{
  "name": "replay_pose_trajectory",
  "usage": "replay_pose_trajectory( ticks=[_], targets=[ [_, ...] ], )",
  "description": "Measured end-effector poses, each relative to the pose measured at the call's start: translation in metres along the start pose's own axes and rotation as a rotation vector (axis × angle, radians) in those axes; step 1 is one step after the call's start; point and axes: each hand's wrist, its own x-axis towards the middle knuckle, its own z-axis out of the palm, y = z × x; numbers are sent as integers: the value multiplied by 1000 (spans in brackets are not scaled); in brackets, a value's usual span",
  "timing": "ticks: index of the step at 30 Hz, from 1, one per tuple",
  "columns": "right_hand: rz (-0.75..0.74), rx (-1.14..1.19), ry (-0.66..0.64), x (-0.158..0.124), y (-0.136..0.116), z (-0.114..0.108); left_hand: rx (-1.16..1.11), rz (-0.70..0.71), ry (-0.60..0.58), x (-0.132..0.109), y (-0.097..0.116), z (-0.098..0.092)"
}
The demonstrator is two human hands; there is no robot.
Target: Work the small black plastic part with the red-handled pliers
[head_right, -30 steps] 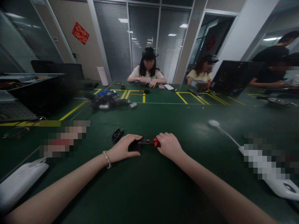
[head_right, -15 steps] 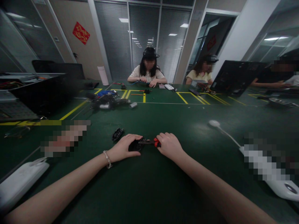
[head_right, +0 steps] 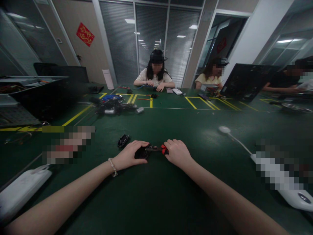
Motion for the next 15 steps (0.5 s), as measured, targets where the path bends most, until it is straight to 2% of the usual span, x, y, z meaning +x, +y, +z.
replay_pose_trajectory(
  ticks=[15],
  targets=[
    [3,11,-4,0,-1,-3,9,-1,-3,0,2,-2]
  ],
)
